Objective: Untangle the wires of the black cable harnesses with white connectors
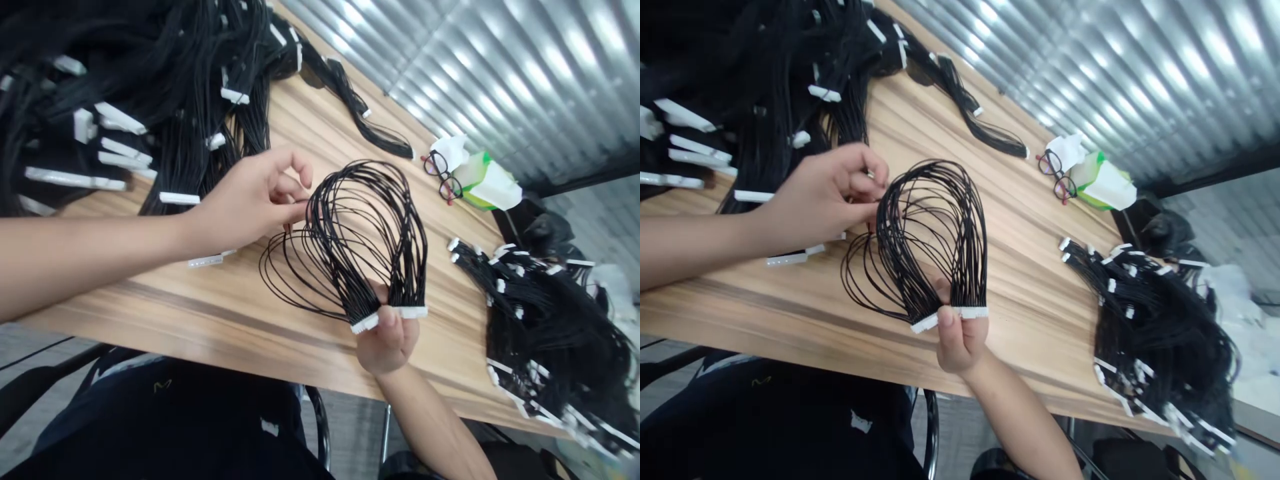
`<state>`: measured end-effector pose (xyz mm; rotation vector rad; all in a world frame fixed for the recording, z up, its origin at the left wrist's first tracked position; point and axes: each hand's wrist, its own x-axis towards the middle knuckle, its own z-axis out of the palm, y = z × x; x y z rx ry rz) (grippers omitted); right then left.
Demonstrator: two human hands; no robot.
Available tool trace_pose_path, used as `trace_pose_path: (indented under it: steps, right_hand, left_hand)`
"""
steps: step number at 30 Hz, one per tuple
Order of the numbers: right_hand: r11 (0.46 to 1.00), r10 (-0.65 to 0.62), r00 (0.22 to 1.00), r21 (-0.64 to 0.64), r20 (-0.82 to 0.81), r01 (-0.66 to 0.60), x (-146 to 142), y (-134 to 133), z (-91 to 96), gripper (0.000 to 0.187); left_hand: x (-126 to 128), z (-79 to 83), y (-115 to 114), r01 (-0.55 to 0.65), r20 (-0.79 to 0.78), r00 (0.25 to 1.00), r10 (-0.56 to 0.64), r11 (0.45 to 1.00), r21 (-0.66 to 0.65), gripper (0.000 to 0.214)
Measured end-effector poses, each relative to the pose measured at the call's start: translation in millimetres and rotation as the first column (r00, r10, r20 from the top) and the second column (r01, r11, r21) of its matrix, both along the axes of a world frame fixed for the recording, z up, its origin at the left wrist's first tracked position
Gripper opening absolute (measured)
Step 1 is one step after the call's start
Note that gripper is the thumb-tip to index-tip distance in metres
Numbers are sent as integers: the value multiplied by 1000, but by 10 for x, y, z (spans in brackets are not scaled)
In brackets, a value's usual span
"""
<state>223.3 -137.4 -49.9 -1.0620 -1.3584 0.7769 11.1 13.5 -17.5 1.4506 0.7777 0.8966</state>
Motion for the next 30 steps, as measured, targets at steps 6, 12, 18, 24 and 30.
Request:
trace_pose_path:
  steps: [6, 12, 18, 24, 30]
  right_hand:
    - [996, -47, 999, 80, 24, 45, -80, 53, -23, 18]
    - [992, -73, 984, -117, -162, 55, -215, 167, 125, 32]
    - [973, -4, 992, -229, -123, -24, -138, 101, 16, 43]
    - [976, 95, 986, -181, -139, -120, -79, 80, -14, 37]
    - [951, 213, 968, -200, -133, -237, -60, 52, 39, 35]
  left_hand:
    - [35, -12, 39, 6, -35, 999, -10, 993, -117, 14]
    - [34, 81, 73, -114, -42, 993, 107, 970, -217, 32]
    - [10, -6, 43, -3, -120, 993, -2, 999, -35, 41]
    - [-78, -42, -2, 96, -345, 924, 164, 775, 625, 44]
    - [-59, -35, 9, 161, -324, 901, 287, 473, 866, 32]
